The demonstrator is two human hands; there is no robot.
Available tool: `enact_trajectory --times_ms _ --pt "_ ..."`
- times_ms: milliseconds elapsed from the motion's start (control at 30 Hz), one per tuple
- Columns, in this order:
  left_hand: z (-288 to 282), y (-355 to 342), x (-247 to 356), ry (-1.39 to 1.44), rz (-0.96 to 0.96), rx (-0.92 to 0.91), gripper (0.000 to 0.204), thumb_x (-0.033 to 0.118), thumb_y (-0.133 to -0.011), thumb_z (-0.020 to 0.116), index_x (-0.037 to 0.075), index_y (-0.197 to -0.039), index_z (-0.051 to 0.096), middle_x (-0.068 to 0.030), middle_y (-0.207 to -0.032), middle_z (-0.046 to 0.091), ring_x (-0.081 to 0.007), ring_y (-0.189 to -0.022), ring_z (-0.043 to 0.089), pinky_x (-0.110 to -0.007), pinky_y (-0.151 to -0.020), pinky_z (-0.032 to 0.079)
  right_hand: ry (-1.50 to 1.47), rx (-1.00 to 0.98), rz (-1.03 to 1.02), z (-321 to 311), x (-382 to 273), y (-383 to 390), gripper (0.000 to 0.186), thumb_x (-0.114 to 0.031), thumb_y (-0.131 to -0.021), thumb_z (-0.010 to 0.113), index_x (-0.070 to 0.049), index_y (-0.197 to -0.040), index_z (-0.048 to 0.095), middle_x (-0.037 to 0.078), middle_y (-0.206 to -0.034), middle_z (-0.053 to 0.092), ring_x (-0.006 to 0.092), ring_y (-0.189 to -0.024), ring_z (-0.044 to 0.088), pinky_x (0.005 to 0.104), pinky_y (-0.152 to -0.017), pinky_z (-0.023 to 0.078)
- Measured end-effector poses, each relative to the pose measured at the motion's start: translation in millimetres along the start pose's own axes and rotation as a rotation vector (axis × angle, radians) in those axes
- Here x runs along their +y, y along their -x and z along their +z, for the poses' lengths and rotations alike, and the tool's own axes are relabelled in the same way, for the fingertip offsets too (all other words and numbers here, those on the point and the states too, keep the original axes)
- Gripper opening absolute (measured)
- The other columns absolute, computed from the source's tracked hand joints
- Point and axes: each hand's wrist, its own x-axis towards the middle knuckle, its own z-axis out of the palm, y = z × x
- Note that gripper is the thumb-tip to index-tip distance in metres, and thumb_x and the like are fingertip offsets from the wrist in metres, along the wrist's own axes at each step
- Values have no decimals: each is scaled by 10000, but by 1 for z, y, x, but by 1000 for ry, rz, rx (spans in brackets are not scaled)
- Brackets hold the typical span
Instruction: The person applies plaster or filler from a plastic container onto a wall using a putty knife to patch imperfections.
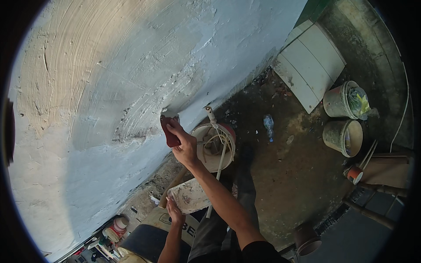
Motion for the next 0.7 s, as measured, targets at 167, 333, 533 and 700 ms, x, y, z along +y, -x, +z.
enact_trajectory --times_ms 167,333,533,700 --pt "9 7 10 32 19 -46 656 497 -1012 328 -21 -1415 312 -143 -1396 421 -232 -1254 467 -355 -1046 397 -187 8 282 -18 9 29 410 81 -814 631 36 -1219 581 148 -1235 611 163 -930 653 248 -806 505" --pt "7 9 13 64 75 -61 581 470 -1023 316 -6 -1343 411 -128 -1293 521 -228 -1166 542 -363 -1002 444 -7 356 123 -57 4 -24 299 -37 -949 528 36 -1237 567 157 -1189 638 209 -1027 637 297 -865 497" --pt "9 13 19 100 48 -68 569 465 -1026 303 -6 -1318 431 -128 -1269 536 -225 -1146 559 -364 -990 457 198 275 -45 -53 -15 -87 290 42 -906 559 36 -1195 587 166 -1120 667 182 -942 653 272 -784 517" --pt "3 16 23 12 5 -66 615 469 -1027 288 -32 -1373 372 -146 -1353 476 -232 -1241 487 -344 -1052 389 124 110 -140 -19 -34 -55 543 165 -720 575 -16 -1232 593 282 -1278 541 402 -1202 522 415 -940 515"
